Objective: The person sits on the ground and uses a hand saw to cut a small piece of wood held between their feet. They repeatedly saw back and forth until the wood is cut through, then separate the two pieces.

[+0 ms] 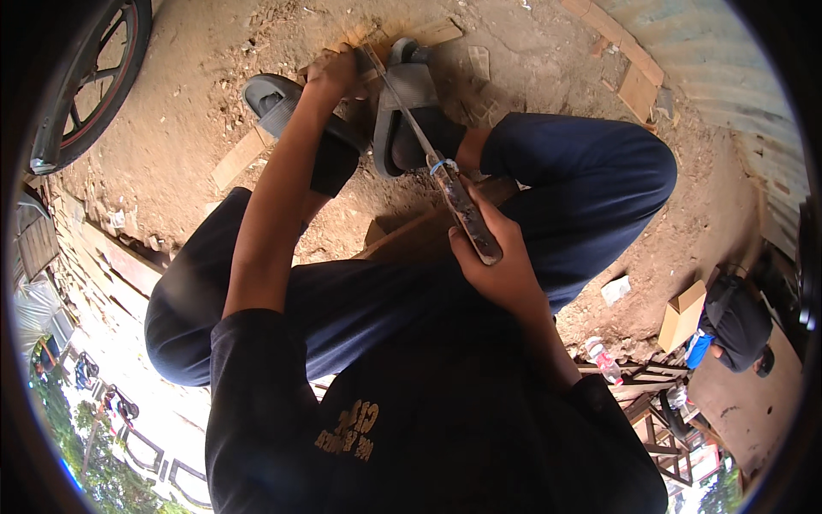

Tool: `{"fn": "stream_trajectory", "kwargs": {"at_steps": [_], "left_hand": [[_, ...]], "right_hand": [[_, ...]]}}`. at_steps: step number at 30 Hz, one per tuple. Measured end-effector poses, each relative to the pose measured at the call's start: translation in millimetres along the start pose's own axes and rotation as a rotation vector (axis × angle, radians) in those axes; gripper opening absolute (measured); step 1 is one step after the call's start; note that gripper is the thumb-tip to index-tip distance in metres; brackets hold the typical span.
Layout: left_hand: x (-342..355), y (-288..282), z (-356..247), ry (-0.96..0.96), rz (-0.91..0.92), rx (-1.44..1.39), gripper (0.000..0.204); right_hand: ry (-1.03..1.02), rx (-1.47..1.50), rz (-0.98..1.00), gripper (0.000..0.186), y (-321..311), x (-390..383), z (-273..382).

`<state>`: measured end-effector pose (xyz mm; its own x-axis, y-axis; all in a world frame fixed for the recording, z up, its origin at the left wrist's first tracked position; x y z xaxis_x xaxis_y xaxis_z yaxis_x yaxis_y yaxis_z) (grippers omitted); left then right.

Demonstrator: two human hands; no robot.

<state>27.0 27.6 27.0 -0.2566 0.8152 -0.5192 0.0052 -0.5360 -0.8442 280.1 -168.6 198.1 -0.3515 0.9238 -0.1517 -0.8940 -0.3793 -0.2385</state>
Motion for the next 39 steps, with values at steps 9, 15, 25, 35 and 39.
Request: {"fn": "stream_trajectory", "kwargs": {"at_steps": [9, 15, 25, 35, 39], "left_hand": [[15, 10, -2, -0.014, -0.060, -0.092, 0.052], [14, 18, -7, -0.030, -0.087, -0.140, 0.043], [20, 32, -5, -0.040, -0.153, -0.078, 0.041], [8, 20, -7, -0.073, -0.119, -0.070, 0.037], [26, 39, -3, -0.076, -0.172, -0.082, 0.041]], "right_hand": [[-0.049, -0.074, -0.069, 0.057, -2, -32, 5], [0.000, -0.017, -0.057, 0.057, -12, -26, 1], [-0.053, -0.177, 0.007, 0.064, -29, -49, 38], [0.172, -0.025, -0.003, 0.058, -24, -48, 55], [-0.060, -0.224, -0.029, 0.058, -16, -13, 20]]}}
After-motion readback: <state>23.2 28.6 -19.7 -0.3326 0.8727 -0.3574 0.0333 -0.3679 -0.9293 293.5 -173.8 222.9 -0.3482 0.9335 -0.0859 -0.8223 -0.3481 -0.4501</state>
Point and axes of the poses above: each hand's wrist, its own x-axis towards the middle knuckle, its own y-axis out of the palm, z = x × y, the point moved 4 cm from there along x, towards the middle knuckle, and after that the axes turned 15 degrees about -y, right-handed, at the moved point
